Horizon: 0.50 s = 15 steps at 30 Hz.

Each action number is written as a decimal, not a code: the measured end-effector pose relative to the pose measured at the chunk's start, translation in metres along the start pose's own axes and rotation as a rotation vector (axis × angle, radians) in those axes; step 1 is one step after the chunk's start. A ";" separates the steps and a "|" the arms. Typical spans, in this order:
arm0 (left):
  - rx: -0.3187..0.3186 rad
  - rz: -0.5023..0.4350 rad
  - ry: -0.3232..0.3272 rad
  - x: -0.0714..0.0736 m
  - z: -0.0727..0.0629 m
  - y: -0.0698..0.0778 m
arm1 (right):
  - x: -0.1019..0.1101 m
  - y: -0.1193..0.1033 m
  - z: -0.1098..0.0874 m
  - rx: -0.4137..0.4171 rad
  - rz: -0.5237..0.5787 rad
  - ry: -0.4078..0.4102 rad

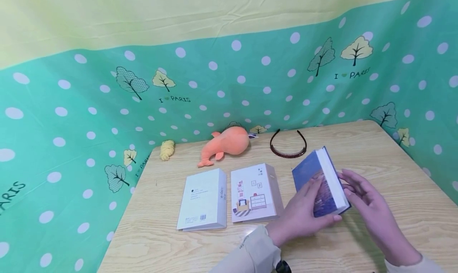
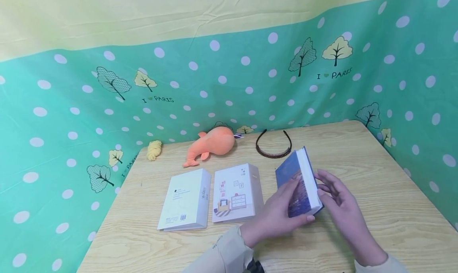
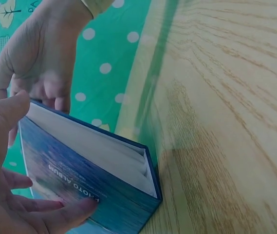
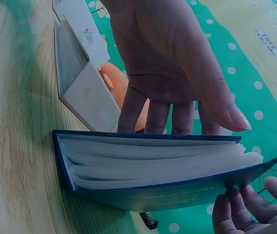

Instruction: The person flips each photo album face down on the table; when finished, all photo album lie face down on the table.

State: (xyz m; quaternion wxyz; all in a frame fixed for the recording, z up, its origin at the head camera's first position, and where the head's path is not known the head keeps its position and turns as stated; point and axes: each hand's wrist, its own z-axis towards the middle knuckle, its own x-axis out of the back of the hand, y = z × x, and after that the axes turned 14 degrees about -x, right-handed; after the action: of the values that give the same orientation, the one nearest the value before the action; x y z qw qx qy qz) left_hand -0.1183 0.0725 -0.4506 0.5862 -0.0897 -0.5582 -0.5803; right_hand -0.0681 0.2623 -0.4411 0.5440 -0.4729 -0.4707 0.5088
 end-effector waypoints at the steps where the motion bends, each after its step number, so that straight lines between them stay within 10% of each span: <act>1: 0.006 -0.008 0.009 0.000 0.000 0.000 | -0.001 -0.001 0.000 0.004 -0.001 -0.008; 15: 0.033 -0.183 0.149 0.003 -0.003 0.002 | -0.014 -0.012 0.001 0.027 -0.184 -0.051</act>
State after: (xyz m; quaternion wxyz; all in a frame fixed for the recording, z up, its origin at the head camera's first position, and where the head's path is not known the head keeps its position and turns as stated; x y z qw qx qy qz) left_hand -0.1156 0.0693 -0.4486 0.5720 0.0144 -0.5284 -0.6273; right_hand -0.0687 0.2481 -0.4294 0.5825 -0.4072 -0.5189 0.4750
